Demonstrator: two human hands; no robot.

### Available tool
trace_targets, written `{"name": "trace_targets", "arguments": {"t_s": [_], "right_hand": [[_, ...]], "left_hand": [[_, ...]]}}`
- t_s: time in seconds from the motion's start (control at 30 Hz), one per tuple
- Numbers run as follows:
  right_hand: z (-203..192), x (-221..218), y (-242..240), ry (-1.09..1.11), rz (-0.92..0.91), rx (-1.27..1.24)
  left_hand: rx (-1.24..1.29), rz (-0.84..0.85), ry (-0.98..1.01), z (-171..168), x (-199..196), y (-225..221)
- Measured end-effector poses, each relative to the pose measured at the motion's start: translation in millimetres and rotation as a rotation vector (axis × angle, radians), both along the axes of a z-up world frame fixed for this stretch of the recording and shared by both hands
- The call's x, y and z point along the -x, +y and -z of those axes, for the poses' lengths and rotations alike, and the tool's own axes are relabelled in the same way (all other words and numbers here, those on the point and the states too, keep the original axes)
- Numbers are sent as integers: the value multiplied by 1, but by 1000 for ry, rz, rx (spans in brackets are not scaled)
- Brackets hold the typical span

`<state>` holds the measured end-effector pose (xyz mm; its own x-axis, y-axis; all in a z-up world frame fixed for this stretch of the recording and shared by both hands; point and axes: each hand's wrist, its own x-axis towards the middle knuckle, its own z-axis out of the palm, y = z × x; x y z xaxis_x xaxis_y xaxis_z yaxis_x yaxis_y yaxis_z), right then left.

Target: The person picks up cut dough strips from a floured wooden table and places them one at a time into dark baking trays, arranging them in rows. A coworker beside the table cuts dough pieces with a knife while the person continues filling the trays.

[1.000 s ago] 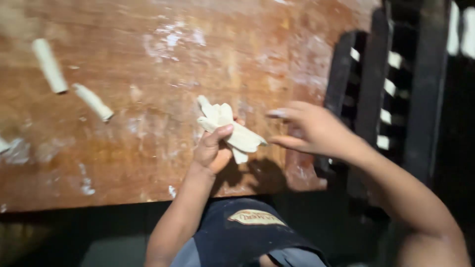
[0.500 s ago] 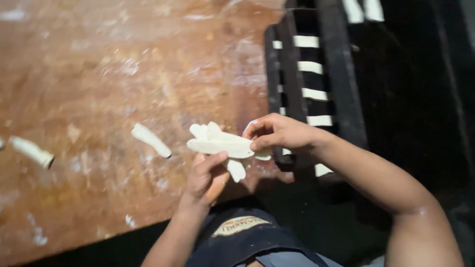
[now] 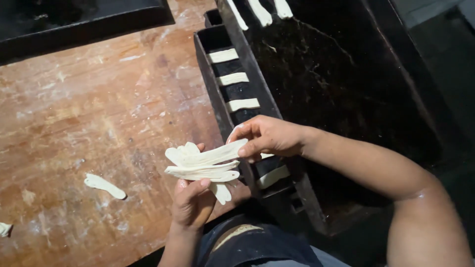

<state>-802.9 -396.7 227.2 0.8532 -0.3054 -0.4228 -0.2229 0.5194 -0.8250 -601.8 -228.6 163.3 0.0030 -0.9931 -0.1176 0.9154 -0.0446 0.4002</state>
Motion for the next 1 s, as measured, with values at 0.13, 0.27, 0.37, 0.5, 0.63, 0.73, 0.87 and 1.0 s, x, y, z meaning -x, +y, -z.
{"name": "trace_targets", "arguments": {"t_s": [0.13,0.27,0.37,0.5,0.63,0.73,0.87,1.0], "right_hand": [[-4,21,-22,-27,68,41],[-35,48,-58,-9,143,110],[-49,81,-104,-41,286,278],[-69,115,-176,95,542,770],[-30,141,-280,343,654,1409],[29,148,-332,457,651,2065],[62,152,-331,755,475,2126],[67,157,-335,736,562,1891]], "left_hand": [[-66,-60,70,21,14,-6],[-58,-82,103,35,14,-6],[-75,-91,5,29,11,-2],[-227,-168,-58,49,-8,18],[-220,-234,-54,67,-26,30],[-321,-280,-117,81,-41,33],[-269,-286,-220,116,-66,42],[-372,-352,-207,134,-80,49]]}}
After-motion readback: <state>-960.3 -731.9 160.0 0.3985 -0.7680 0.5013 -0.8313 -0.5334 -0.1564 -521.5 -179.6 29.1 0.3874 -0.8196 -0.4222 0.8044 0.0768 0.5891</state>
